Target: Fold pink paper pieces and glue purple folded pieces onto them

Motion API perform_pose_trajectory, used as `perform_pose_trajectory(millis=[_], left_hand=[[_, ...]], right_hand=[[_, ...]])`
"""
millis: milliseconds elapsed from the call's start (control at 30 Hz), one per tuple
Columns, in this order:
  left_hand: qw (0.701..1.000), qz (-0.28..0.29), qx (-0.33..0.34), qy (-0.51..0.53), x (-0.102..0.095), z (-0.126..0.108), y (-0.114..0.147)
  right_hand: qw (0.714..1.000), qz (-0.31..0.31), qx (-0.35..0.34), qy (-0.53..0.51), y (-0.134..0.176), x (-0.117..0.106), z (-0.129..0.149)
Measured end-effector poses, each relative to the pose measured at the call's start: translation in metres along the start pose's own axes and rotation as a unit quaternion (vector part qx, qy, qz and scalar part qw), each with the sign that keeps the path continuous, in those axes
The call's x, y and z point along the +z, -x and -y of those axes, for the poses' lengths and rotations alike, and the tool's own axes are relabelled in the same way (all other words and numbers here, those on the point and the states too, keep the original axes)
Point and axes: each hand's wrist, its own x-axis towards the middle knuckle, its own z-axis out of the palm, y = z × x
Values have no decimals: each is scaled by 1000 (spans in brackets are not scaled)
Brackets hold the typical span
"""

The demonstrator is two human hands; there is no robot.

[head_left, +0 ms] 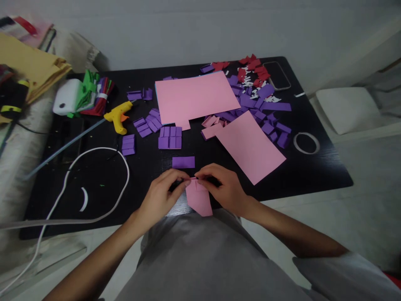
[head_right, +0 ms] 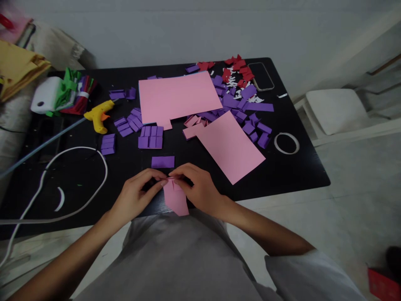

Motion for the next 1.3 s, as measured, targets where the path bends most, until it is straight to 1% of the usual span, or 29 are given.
perform_pose_trajectory(millis=[167, 267, 367, 467, 533, 600, 667, 767, 800, 867, 933, 967, 1033, 1067, 1167, 1233, 1300], left_hand=[[997, -7, -16, 78, 0, 6, -4], [991, -7, -9, 134, -1, 6, -7], [987, -19, 34, 154, -4, 1, -11], [986, -37, 85, 138, -10, -8, -14], [985, -47, 107, 125, -14, -13, -15], [985, -59, 120, 111, -17, -17, -16], [986, -68, 117, 93, -20, -20, -17], [988, -74, 112, 75, -21, -24, -18], [988, -77, 114, 73, -21, -24, -18], [987, -87, 118, 70, -19, -25, -18], [985, -115, 107, 77, -15, -26, -17], [983, -132, 91, 91, -14, -26, -17], [976, -157, 44, 141, -10, -27, -16], [973, -158, 18, 169, -9, -28, -16], [966, -124, -44, 220, -9, -30, -17], [965, -110, -68, 229, -10, -31, -17], [964, -109, -79, 231, -10, -30, -17]], right_hand=[[996, -39, -77, -11, -1, -2, 1], [990, -59, -125, -6, -2, -4, 4], [983, -64, -173, 1, -5, -9, 9], [975, -64, -214, -1, -6, -12, 14], [970, -72, -231, -4, -8, -14, 17], [969, -81, -232, -4, -9, -14, 19], [974, -90, -209, 6, -11, -14, 22], [985, -89, -145, 24, -15, -15, 25], [990, -74, -117, 20, -17, -16, 27], [998, -24, -54, -6, -21, -17, 30], [999, 19, 4, -34, -25, -18, 33], [999, 25, 22, -41, -26, -18, 34], [998, 7, 40, -41, -27, -16, 36], [998, -9, 44, -40, -28, -15, 37], [996, -48, 62, -50, -28, -10, 38], [994, -55, 75, -60, -27, -7, 38], [993, -49, 85, -65, -28, -5, 38]])
